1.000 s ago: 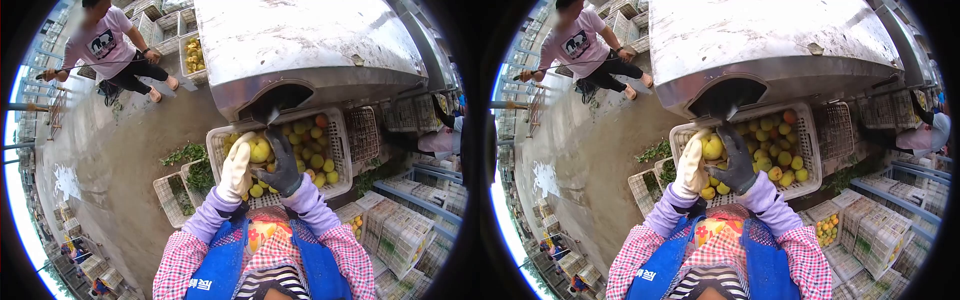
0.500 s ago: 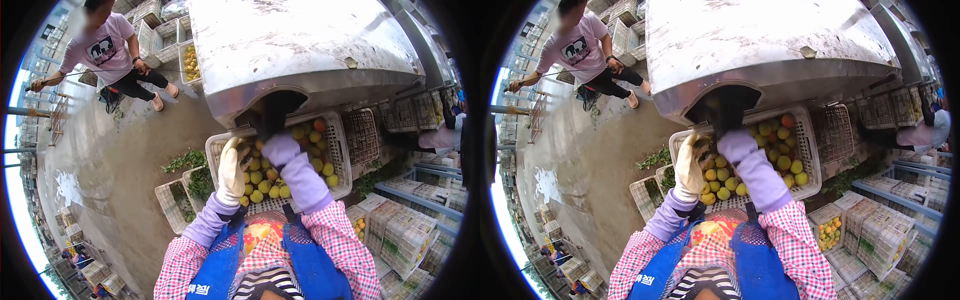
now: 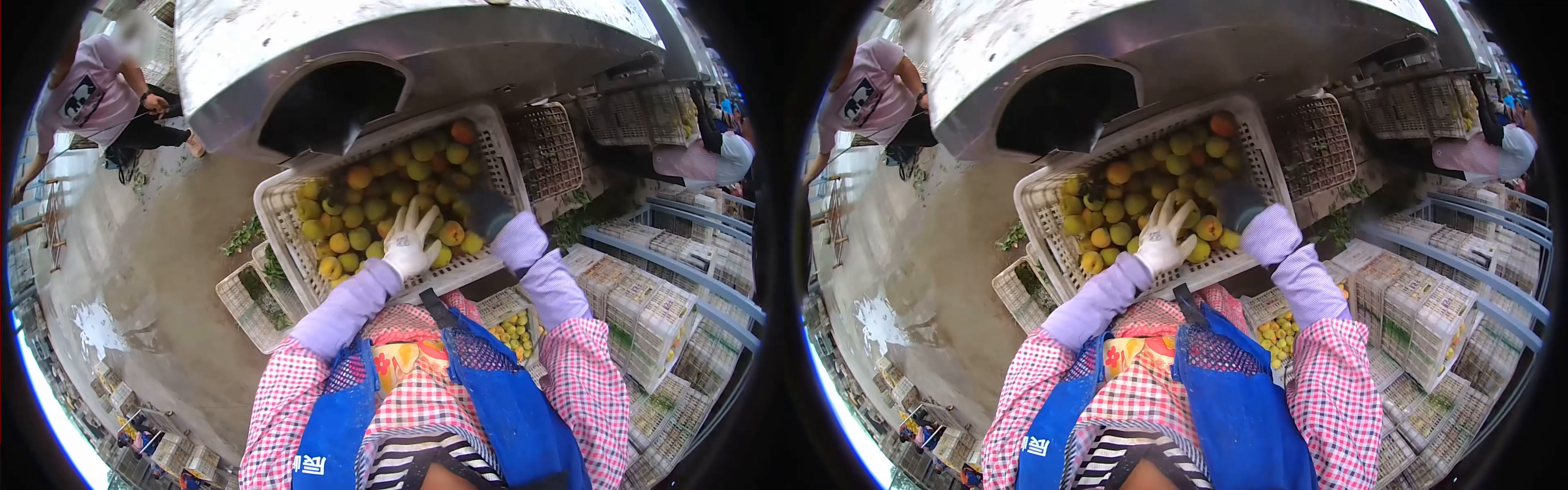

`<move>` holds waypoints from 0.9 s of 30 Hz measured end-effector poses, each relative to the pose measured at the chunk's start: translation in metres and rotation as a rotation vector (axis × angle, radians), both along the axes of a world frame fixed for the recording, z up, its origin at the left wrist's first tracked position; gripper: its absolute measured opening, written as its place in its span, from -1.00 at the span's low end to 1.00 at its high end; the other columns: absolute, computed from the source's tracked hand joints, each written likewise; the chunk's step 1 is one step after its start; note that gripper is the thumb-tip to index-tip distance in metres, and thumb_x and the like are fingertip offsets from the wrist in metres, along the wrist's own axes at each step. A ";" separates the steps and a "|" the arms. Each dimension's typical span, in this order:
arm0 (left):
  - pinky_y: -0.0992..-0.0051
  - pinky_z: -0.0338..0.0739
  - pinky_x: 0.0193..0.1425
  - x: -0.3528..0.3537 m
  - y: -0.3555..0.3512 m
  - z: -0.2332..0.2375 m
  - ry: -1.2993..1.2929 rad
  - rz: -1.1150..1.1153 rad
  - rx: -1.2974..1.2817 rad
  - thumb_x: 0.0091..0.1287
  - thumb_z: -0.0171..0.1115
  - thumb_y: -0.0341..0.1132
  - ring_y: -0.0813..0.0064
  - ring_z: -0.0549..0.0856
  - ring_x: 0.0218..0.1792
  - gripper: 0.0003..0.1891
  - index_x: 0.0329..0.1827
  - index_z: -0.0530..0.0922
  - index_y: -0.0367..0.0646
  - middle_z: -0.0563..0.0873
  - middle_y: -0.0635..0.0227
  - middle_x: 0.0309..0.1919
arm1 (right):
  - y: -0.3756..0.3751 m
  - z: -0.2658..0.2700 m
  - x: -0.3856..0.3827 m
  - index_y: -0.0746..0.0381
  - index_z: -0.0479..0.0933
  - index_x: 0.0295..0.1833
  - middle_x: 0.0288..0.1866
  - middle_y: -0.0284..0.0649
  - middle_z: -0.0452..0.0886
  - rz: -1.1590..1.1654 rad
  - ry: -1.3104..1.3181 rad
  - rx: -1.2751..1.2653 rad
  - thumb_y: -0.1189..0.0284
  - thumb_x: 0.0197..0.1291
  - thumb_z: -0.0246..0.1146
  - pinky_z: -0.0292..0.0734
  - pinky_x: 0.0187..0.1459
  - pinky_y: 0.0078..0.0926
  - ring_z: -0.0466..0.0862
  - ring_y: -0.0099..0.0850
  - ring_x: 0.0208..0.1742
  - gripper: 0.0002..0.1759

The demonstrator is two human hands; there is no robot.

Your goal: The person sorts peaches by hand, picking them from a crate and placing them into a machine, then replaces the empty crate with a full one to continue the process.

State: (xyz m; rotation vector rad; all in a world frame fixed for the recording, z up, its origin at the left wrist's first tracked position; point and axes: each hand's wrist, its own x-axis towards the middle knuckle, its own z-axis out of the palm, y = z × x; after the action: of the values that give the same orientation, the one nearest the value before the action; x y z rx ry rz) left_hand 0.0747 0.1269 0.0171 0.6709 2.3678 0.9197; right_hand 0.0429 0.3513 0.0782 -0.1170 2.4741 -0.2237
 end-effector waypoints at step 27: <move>0.41 0.50 0.35 -0.076 -0.127 0.182 -0.341 0.614 0.815 0.66 0.02 -0.20 0.47 0.66 0.15 -0.63 0.21 0.64 -0.32 0.73 0.27 0.12 | -0.154 0.114 -0.018 0.28 0.43 0.47 0.39 0.06 0.51 -0.398 0.550 -0.986 0.16 0.01 0.60 0.53 0.36 -0.11 0.57 0.07 0.38 -0.07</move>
State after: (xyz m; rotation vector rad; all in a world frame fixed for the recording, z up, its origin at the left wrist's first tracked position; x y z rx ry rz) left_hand -0.0013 0.0003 0.1990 0.0026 1.8459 2.1176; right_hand 0.0245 0.1971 0.1923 -0.0997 2.6335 -1.7641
